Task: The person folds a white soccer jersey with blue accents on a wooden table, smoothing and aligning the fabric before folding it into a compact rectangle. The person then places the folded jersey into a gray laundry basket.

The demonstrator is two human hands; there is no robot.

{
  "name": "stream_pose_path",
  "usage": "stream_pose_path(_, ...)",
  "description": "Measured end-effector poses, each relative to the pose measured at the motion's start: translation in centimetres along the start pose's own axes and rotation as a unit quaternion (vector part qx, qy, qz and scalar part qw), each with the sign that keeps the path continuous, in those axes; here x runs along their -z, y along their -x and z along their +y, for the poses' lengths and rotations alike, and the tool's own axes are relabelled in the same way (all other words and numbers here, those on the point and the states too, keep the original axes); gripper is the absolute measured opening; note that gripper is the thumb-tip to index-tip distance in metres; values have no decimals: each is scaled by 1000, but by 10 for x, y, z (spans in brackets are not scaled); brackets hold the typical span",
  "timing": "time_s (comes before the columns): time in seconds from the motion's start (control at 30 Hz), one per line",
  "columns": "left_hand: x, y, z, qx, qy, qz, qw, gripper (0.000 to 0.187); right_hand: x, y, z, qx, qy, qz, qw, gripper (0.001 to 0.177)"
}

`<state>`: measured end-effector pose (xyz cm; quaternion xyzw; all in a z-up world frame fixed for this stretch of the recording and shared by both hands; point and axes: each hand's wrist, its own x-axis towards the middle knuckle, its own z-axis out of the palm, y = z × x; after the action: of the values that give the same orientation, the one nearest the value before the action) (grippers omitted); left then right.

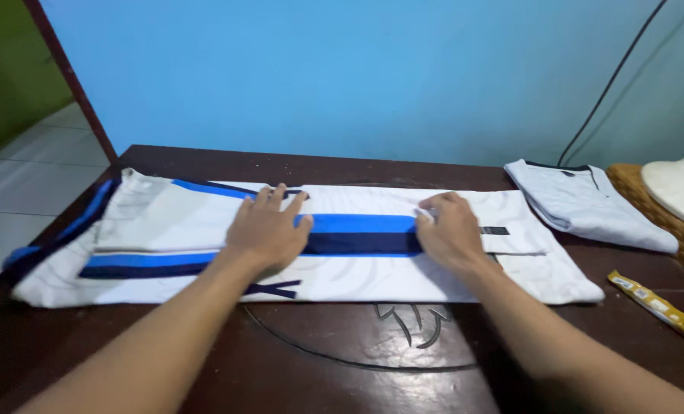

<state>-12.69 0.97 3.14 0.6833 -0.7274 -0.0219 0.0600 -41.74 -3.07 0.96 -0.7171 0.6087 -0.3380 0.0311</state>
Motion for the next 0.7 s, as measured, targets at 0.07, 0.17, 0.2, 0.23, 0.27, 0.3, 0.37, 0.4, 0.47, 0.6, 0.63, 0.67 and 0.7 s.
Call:
stream_pose_path(0.07, 1, 2, 0, 11, -7, -2, 1000, 63, 15, -1, 30, -26, 28, 0, 999, 32)
stream_pose_path(0.17, 0, 3, -2, 16, -13, 3, 1000, 63, 32, -5, 63, -62, 51, 10, 997, 36)
stream_pose_path(0.2, 0, 4, -3, 17, -14, 7, 1000, 63, 36, -6, 69, -91, 66, 8, 994, 38)
stream_pose_path(0.23, -1, 4, -4, 17, -16, 9, 1000, 63, 42, -7, 75, -119, 80, 7, 990, 39)
stream_pose_path(0.27, -1, 4, -4, 17, -18, 11, 1000, 63, 46, -8, 80, -148, 95, 5, 984, 41)
stream_pose_path(0.3, -1, 4, -4, 17, -20, 14, 1000, 63, 51, -10, 83, -166, 111, -1, 980, 47)
stream_pose_path(0.37, -2, 4, -5, 21, -20, 13, 1000, 62, 59, -14, 88, -201, 143, -13, 969, 60)
stream_pose_path(0.4, -3, 4, -5, 23, -20, 12, 999, 62, 61, -16, 91, -245, 151, -30, 957, 65)
stream_pose_path(0.47, -3, 4, -4, 29, -23, 9, 999, 62, 67, -20, 101, -330, 168, -63, 927, 76)
stream_pose_path(0.6, -5, 4, -2, 35, -32, 10, 999, 63, 76, -37, 132, -284, 195, -163, 925, 90)
stream_pose_path(0.63, -5, 4, -1, 36, -31, 11, 999, 63, 74, -40, 140, -289, 186, -170, 924, 92)
stream_pose_path(0.67, -5, 3, -1, 37, -31, 12, 999, 63, 71, -43, 147, -294, 177, -176, 923, 93)
stream_pose_path(0.7, -6, 3, -1, 38, -31, 13, 999, 63, 69, -46, 153, -293, 149, -174, 928, 91)
